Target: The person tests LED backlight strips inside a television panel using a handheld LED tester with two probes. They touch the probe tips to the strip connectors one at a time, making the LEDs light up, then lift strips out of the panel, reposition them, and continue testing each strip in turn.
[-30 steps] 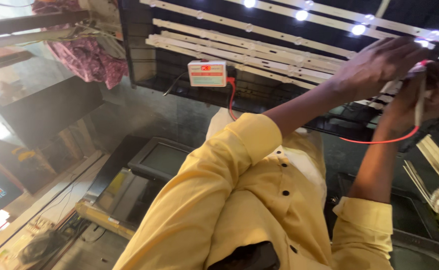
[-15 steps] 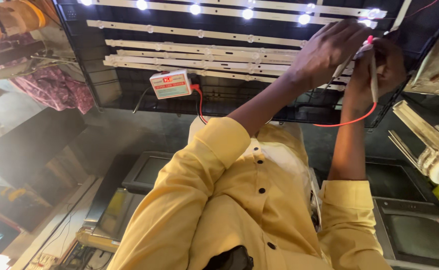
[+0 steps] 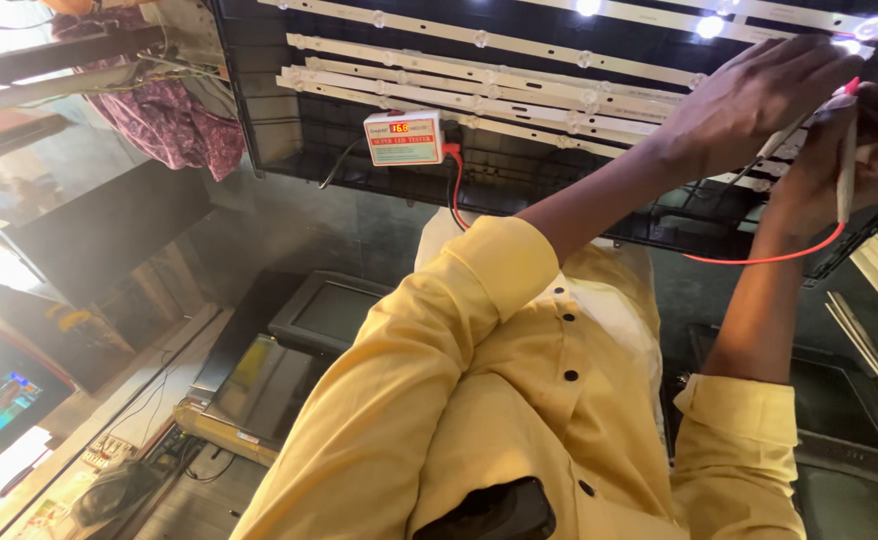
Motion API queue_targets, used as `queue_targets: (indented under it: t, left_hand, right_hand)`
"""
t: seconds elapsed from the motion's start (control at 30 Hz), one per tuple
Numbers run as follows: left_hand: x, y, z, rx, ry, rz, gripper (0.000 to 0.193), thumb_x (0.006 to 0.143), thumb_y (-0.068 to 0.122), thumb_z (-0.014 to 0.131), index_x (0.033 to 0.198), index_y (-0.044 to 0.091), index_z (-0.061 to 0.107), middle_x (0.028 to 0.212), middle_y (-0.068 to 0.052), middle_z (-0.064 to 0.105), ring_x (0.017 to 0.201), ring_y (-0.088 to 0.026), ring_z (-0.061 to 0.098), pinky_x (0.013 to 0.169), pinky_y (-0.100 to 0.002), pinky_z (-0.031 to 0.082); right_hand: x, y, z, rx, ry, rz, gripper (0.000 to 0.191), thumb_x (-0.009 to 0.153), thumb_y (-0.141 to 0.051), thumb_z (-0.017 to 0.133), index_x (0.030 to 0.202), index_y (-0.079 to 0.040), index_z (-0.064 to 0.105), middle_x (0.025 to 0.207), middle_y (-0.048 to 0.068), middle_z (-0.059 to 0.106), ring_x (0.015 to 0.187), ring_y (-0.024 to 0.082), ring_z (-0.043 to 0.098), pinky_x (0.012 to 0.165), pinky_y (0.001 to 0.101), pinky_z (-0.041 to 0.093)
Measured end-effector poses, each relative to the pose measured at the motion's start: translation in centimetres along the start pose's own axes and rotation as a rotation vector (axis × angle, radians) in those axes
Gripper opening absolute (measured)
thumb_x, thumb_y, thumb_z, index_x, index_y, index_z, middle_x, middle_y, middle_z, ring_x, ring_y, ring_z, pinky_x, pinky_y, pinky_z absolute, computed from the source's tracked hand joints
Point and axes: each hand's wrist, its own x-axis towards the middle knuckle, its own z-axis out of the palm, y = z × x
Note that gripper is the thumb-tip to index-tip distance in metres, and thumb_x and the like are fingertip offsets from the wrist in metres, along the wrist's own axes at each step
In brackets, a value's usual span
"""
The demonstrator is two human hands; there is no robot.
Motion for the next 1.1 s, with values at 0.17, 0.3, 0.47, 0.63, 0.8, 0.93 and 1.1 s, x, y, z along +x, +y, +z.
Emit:
queue_targets:
  t: [0.17,0.3,0.47,0.63,0.8,0.93,1.1]
  left_hand:
    - [0.0,0.1,-0.2,0.034,-0.036,0.018,0.051,0.097,0.012,0.06,0.147,0.006,0.048,0.148,-0.01,0.056,0.145,-0.028,0.05,0.122,-0.04,0.042]
    - [-0.7,-0.6,-0.6,0.007,-0.031,0.061,0.061,0.08,0.01,0.068,0.14,0.003,0.053,0.144,-0.016,0.056,0.14,-0.036,0.049,0.12,-0.047,0.039]
    - [-0.5,-1.1,-2.2,-0.255,0.064,0.065,0.047,0.092,0.01,0.076,0.135,0.006,0.059,0.133,-0.015,0.064,0.123,-0.037,0.061,0.107,-0.043,0.051]
    - [0.7,0.1,-4.2,-0.375,0.183,-0.034,0.024,0.102,0.011,0.072,0.125,0.01,0.066,0.12,-0.009,0.072,0.108,-0.029,0.073,0.094,-0.036,0.061]
    - [1.9,0.9,-5.5,-0.38,0.15,-0.03,0.026,0.102,0.009,0.072,0.127,0.007,0.065,0.116,-0.012,0.072,0.104,-0.034,0.071,0.089,-0.039,0.061]
    - [2.4,1.3,-5.7,-0.35,0.14,-0.035,0.022,0.103,0.009,0.072,0.124,0.007,0.065,0.112,-0.013,0.071,0.1,-0.036,0.071,0.084,-0.04,0.06]
    - [2.7,1.3,-5.5,-0.34,0.148,-0.04,0.019,0.103,0.009,0.072,0.12,0.006,0.064,0.107,-0.012,0.071,0.093,-0.036,0.072,0.077,-0.04,0.06]
  right_hand:
    - [0.0,-0.4,0.1,0.06,-0.02,0.003,0.008,0.117,0.001,0.066,0.117,0.008,0.069,0.093,0.008,0.068,0.075,0.012,0.061,0.067,0.0258,0.045]
    - [0.3,-0.5,0.4,-0.034,0.031,-0.11,0.008,0.106,0.002,0.066,0.113,0.005,0.07,0.099,0.008,0.066,0.085,0.015,0.058,0.072,0.0289,0.045]
    - [0.0,-2.3,0.4,-0.051,0.115,-0.045,0.01,0.105,0.0,0.069,0.116,0.0,0.07,0.098,0.005,0.066,0.085,0.009,0.057,0.076,0.0258,0.049]
    - [0.8,-4.5,1.2,0.149,0.158,0.019,0.011,0.109,-0.004,0.071,0.119,-0.001,0.069,0.098,0.003,0.068,0.087,0.006,0.056,0.073,0.0218,0.046]
    - [2.4,-4.4,1.6,0.168,0.156,-0.035,0.013,0.11,-0.007,0.071,0.121,-0.001,0.069,0.101,0.004,0.07,0.088,0.006,0.061,0.078,0.025,0.051]
    - [2.5,-4.1,1.2,0.175,0.132,-0.018,0.013,0.109,-0.009,0.071,0.12,-0.002,0.069,0.099,0.003,0.07,0.085,0.005,0.062,0.076,0.0243,0.051]
    - [2.6,-3.7,1.3,0.141,0.141,-0.088,0.014,0.11,-0.007,0.072,0.123,-0.003,0.07,0.107,0.005,0.071,0.094,0.008,0.065,0.082,0.0253,0.055]
